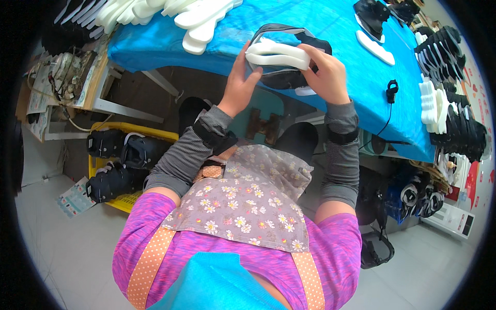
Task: The person assembles boot components by hand, first by fitting an inner liner into a black outer shell and then by inserting a white foam padding piece into another boot shell.
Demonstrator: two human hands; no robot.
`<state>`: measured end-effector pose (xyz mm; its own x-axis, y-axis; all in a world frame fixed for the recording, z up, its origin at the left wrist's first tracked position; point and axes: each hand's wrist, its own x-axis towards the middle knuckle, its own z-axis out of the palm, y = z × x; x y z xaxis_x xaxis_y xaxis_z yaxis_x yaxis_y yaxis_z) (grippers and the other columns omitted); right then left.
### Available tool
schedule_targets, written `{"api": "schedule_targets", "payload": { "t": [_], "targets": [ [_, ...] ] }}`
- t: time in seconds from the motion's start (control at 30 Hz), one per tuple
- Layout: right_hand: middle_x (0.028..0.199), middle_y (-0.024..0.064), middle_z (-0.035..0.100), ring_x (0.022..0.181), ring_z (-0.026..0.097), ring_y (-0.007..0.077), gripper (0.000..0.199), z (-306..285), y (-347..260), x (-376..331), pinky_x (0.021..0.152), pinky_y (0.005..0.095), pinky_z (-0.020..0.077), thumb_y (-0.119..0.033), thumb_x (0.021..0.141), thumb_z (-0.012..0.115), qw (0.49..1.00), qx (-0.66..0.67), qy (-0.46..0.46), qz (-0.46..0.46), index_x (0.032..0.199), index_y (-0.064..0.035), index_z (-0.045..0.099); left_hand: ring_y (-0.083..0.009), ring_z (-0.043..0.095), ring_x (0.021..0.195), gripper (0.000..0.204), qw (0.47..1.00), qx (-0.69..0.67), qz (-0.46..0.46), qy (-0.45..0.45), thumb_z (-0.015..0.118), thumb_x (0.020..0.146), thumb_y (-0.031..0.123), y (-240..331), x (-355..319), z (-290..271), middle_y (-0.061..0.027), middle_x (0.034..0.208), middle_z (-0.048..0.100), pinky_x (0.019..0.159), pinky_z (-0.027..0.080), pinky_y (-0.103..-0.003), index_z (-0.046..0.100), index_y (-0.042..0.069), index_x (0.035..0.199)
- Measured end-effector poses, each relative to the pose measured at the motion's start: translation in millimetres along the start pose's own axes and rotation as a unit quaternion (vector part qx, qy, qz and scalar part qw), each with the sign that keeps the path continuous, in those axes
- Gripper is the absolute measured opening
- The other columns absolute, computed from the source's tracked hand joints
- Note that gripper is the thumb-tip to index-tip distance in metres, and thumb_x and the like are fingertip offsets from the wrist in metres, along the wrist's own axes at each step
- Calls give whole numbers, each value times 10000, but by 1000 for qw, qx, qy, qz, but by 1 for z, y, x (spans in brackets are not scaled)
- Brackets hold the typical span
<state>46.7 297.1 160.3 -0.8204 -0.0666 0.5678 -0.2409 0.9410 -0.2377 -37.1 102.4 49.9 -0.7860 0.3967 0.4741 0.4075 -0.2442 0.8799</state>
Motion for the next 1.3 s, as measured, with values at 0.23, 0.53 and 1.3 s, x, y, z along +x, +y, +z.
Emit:
{"api": "schedule_targets", "payload": {
  "t": [0.23,0.53,1.3],
  "targets": [
    [881,57,695,717,659,235,432,-8,-30,11,611,331,517,-90,793,665,993,-65,-71,63,1203,-216,607,-328,575,1159,599,996,21,-77,-26,687,854,448,23,17,-31,-220,1201,601,964,447,-396,539,9,1234],
    [906,29,709,721,688,234,415,6,-42,4,577,315,523,-52,779,643,991,-131,12,15,1158,-220,627,-308,683,805,575,953,285,-38,-93,708,797,510,59,47,-43,-179,873,693,698,525,-396,611,-5,1036],
    [957,73,686,869,677,214,328,24,-43,-20,894,354,464,-73,816,578,986,-158,52,-7,1141,-30,566,-336,640,853,360,901,399,163,-51,692,769,121,50,53,-21,-146,930,674,757,504,-416,673,17,1113]
  ]
}}
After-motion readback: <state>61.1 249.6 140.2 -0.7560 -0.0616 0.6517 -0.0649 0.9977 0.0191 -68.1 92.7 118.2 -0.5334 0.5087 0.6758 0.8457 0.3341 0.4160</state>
